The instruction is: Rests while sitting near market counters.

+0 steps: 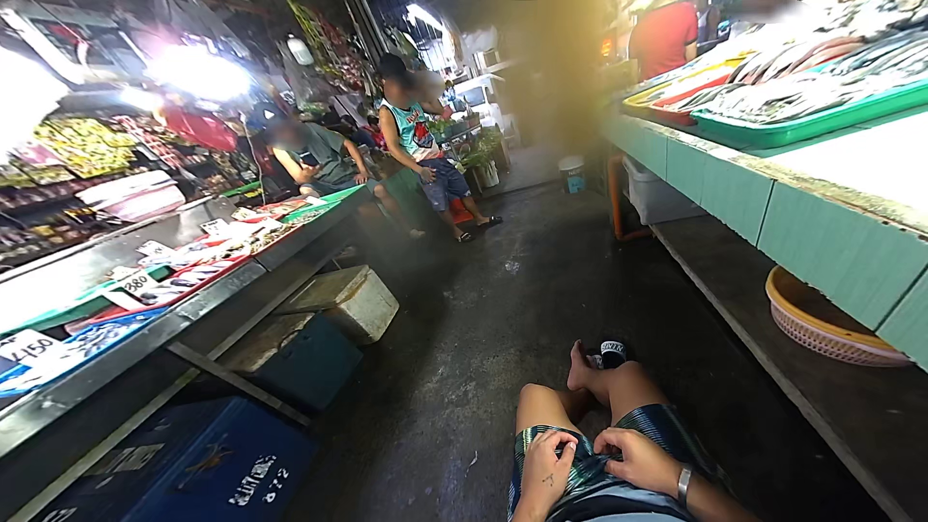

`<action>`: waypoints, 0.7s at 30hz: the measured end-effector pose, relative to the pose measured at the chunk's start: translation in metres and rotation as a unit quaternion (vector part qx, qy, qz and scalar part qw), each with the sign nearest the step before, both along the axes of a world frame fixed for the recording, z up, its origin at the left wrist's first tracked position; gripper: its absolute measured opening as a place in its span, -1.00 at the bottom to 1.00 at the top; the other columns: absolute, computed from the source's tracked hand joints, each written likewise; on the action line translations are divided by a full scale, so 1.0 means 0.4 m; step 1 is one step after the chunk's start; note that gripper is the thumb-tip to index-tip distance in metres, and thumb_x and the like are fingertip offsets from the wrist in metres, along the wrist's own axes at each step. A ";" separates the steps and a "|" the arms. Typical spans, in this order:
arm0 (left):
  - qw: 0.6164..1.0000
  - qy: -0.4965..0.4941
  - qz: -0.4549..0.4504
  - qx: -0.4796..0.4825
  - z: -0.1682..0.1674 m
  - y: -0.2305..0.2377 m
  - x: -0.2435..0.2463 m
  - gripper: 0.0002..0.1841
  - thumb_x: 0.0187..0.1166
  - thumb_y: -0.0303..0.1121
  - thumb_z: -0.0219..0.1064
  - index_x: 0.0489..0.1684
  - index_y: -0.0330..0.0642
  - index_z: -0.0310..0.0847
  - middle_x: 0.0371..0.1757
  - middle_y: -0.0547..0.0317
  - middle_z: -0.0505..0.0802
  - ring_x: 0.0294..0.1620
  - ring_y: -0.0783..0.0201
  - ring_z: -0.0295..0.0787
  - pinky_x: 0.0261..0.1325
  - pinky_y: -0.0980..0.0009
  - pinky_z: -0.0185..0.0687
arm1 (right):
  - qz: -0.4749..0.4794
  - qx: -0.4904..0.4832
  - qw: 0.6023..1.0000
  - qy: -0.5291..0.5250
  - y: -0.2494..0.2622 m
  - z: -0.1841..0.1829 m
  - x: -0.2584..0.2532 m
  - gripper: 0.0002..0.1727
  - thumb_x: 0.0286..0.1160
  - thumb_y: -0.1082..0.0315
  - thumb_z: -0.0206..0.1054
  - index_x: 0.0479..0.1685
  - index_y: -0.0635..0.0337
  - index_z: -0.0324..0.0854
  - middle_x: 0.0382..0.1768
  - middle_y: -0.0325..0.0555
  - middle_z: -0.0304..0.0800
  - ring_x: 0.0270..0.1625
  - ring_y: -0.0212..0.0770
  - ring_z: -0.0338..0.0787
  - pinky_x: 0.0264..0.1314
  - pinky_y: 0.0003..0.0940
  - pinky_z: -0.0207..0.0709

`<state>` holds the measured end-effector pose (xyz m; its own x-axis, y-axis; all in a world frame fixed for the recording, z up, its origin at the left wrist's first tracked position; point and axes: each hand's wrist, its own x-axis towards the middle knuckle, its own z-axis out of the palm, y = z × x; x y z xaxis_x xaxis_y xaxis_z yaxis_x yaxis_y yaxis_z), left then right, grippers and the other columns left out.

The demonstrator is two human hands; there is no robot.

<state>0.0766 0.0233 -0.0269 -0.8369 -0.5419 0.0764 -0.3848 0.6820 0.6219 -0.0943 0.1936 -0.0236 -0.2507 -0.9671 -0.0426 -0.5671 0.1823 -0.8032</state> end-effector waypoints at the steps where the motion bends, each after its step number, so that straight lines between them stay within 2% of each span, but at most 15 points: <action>1: 1.000 0.001 0.000 0.000 0.000 0.000 0.000 -0.72 0.67 -0.05 0.20 -0.05 0.23 0.88 0.02 0.55 0.89 0.22 0.52 0.71 0.45 0.30 0.53 | 0.000 0.000 1.000 0.000 0.000 0.001 0.000 -0.68 0.41 0.23 0.44 0.12 0.08 0.77 0.05 -0.09 0.84 0.14 -0.17 0.80 0.34 -0.12 0.63; 21: 1.000 0.004 0.003 0.003 0.004 0.003 0.000 -0.73 0.66 -0.06 0.21 -0.07 0.23 0.89 0.00 0.55 0.89 0.21 0.52 0.72 0.45 0.27 0.53 | -0.001 0.000 1.000 -0.005 0.002 0.007 0.001 -0.69 0.42 0.23 0.44 0.12 0.08 0.77 0.04 -0.09 0.83 0.13 -0.16 0.79 0.32 -0.12 0.64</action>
<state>0.0766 0.0244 -0.0253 -0.8329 -0.5476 0.0796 -0.3844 0.6760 0.6287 -0.0940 0.1944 -0.0209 -0.2520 -0.9667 -0.0452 -0.5586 0.1835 -0.8089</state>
